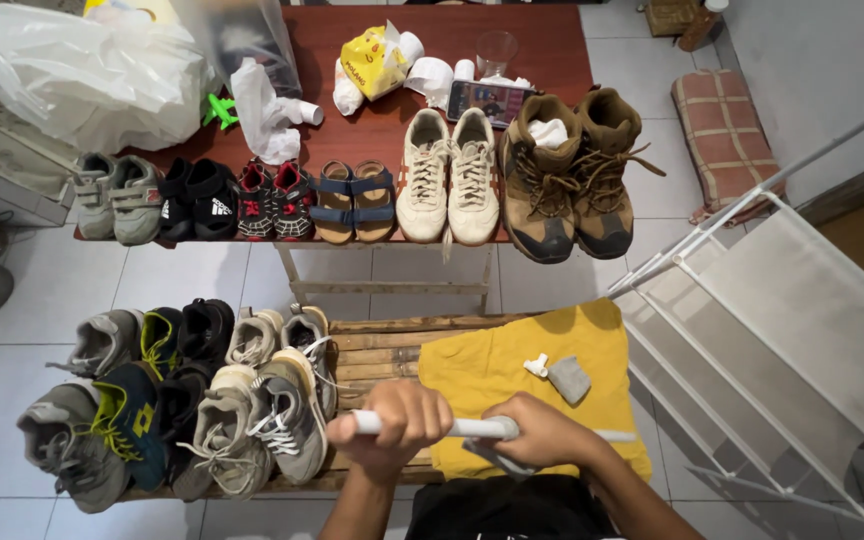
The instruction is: Assemble and clean a small fabric storage rack by wiping the components and connecting the frame.
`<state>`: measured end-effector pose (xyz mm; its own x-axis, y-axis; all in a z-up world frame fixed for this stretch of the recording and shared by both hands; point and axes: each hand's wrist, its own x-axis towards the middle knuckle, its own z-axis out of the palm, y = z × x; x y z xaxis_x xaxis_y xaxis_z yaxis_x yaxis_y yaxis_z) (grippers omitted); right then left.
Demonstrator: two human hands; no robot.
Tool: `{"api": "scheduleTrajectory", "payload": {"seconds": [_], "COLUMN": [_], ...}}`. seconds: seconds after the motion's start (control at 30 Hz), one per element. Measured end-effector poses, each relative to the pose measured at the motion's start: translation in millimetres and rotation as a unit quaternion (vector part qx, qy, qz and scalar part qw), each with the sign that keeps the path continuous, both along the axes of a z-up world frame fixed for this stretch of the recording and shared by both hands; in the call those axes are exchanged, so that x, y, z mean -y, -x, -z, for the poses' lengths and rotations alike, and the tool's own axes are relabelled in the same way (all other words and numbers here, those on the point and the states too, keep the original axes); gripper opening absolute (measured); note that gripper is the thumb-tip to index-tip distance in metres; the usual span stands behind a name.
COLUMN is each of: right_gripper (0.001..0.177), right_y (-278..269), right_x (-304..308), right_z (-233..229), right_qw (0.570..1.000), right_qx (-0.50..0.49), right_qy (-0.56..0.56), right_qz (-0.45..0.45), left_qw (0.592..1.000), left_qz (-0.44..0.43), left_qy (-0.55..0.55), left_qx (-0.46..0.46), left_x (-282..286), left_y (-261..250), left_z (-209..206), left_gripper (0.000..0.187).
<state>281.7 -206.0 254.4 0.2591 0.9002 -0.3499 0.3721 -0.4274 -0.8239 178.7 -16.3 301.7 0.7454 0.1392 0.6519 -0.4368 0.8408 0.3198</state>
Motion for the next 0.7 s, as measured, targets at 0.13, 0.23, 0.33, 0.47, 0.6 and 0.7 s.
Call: {"api": "scheduleTrajectory", "payload": {"seconds": [0.13,0.23,0.33,0.47,0.6,0.7], "right_gripper": [0.023,0.032,0.022,0.016,0.032,0.017], "right_y": [9,12,7,6,-32,-32], "right_x": [-9,-16,-27,-43,-32,-38], "right_z": [12,12,14,-42,-1,-60], "right_qw": [0.997,0.991,0.983,0.939,0.876,0.750], "right_qx": [-0.064,-0.097,-0.109,-0.065,-0.064,-0.131], "right_qy": [-0.032,-0.063,-0.050,-0.125,-0.109,-0.311], "right_qz": [0.034,0.067,0.137,0.313,0.465,0.569], "left_qw": [0.997,0.994,0.989,0.957,0.896,0.828], "left_qz": [0.056,0.083,0.060,-0.116,-0.228,-0.290], "left_qy": [-0.039,-0.060,-0.074,-0.149,-0.298,-0.409], "left_qx": [-0.021,-0.042,-0.114,-0.220,-0.239,-0.251], "left_x": [2,-5,-19,-16,0,17], "left_y": [-14,-24,-39,-61,-63,-59], "left_z": [17,36,38,42,27,77], "left_gripper": [0.059,0.058,0.058,0.092,0.079,0.054]}}
